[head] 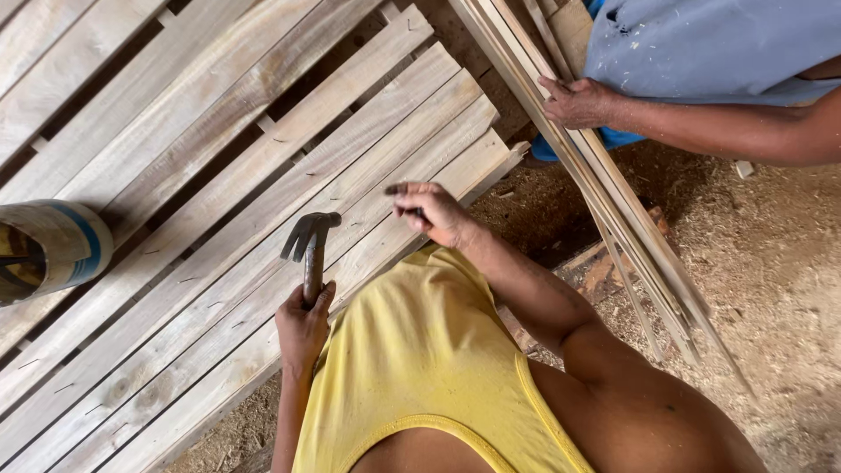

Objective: The person hammers nails into wooden planks to assemble a wooden pallet. They repeatedly pick up nails from a container and drive them into the wood using a hammer. Another person is visible nearby handling additional planks.

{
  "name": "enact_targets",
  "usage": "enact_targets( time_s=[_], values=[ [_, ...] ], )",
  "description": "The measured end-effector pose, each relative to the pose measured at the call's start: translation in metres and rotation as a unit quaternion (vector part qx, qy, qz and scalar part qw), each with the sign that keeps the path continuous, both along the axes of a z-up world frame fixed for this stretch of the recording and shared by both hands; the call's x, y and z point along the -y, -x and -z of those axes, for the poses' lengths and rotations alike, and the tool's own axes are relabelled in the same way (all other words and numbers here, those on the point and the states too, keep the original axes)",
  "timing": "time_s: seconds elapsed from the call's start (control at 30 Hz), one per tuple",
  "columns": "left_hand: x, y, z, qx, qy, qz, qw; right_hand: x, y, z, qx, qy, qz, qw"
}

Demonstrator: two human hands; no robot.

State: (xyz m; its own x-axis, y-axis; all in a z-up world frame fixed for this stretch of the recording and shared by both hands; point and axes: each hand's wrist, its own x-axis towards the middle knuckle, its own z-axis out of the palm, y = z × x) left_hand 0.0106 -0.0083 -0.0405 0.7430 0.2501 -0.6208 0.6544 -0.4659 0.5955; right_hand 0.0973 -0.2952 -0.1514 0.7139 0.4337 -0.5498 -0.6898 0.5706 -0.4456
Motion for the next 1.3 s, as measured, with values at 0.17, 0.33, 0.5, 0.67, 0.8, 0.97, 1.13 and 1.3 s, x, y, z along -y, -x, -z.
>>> enact_targets(
  time_s=[0.17,0.33,0.5,0.67,0.8,0.97,1.13,1.3],
  values=[
    [-0.003,0.003,0.008,-0.027,0.005,-0.001,1.0,0.071,-0.047,0.021,-0.041,0.162,0.107,0.98],
    [-0.004,0.011,0.004,-0.065,-0.045,0.016,0.997,0.178,-0.121,0.078,0.039,0.455,0.236,0.858],
    [-0.002,0.011,0.006,-0.074,-0.057,0.023,0.995,0.231,-0.164,0.125,0.166,0.816,0.069,0.55],
    [-0.002,0.013,0.012,-0.074,-0.081,0.047,0.993,0.242,-0.176,0.142,0.133,0.821,-0.038,0.554],
    [-0.001,0.016,0.013,-0.068,-0.073,0.04,0.994,0.241,-0.175,0.155,0.173,0.829,-0.012,0.532],
    [0.001,0.014,0.008,-0.082,-0.082,0.046,0.992,0.227,-0.171,0.15,0.162,0.819,0.059,0.547],
    [0.005,0.002,0.008,-0.037,-0.082,0.053,0.995,0.171,-0.145,0.115,0.04,0.525,0.186,0.83],
    [0.004,0.002,0.004,-0.071,-0.069,0.041,0.994,0.08,-0.076,0.099,-0.013,0.469,0.044,0.882]
  ],
)
